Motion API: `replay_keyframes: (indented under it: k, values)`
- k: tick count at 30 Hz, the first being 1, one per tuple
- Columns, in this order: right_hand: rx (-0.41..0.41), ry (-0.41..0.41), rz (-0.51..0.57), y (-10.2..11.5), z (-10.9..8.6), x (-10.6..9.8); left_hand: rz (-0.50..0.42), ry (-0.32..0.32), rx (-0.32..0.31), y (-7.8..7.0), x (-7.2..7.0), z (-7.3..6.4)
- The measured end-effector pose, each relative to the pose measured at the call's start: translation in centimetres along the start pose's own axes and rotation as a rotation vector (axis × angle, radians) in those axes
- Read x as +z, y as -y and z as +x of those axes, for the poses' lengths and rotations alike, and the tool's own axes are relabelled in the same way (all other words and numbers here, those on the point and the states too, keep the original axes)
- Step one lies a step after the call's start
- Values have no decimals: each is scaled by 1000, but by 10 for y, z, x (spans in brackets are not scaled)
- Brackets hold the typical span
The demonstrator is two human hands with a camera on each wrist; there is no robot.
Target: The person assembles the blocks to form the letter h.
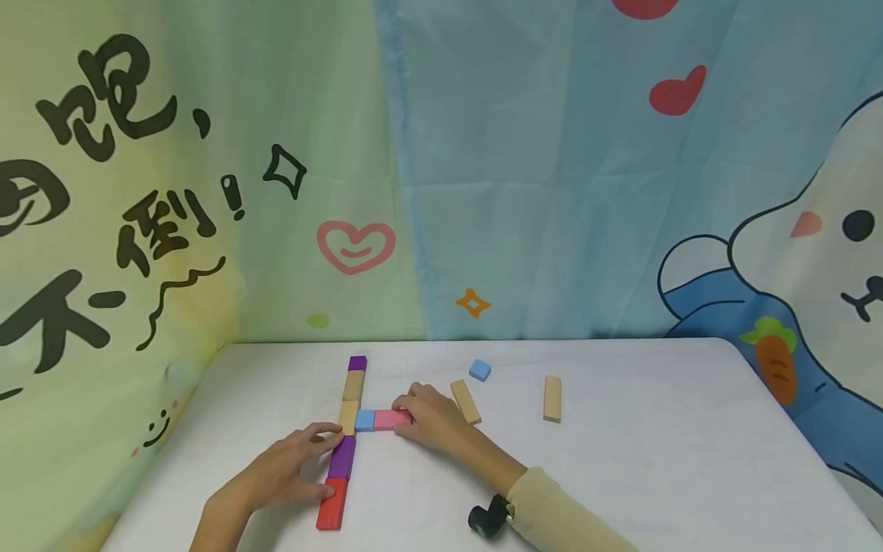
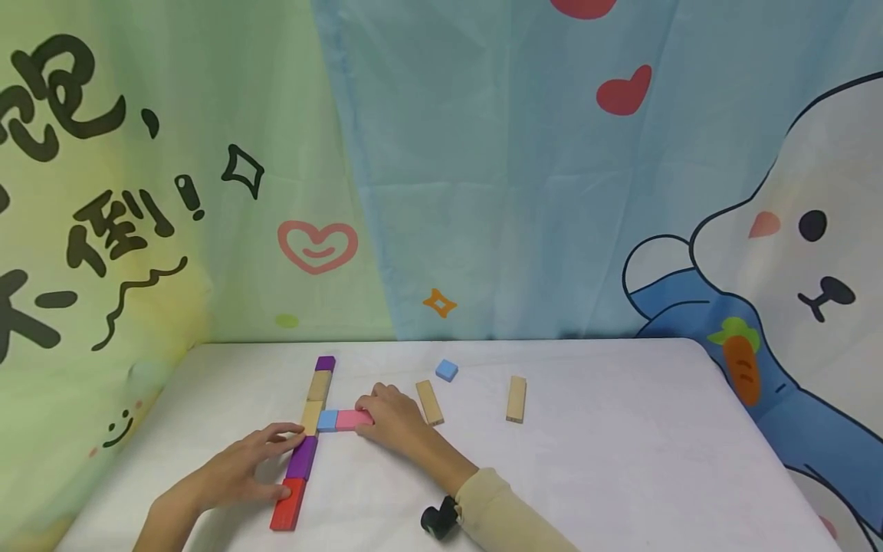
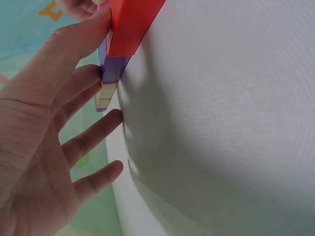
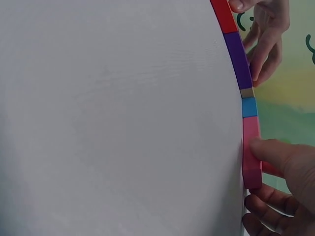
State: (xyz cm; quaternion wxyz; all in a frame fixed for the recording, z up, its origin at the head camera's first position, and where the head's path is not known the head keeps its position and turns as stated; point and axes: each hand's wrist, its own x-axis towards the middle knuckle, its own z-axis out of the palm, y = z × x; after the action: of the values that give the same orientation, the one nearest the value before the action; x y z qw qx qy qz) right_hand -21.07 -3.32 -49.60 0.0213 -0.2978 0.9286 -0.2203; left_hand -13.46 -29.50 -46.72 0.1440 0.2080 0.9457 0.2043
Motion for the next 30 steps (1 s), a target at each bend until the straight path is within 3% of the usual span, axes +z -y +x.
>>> replay_keyframes:
  k: [13, 20, 24, 30]
  values:
    - [19, -17, -20, -7, -1, -7, -1, -5, 5, -1, -1, -1]
    - [129, -116, 20, -61, -12, -43, 7, -17, 5, -1, -1, 0]
    - [191, -129, 22, -93, -18, -55, 9, -20, 10, 0, 0, 0]
    - [217, -115, 23, -113, -22, -62, 15, -28, 23, 2, 2, -1]
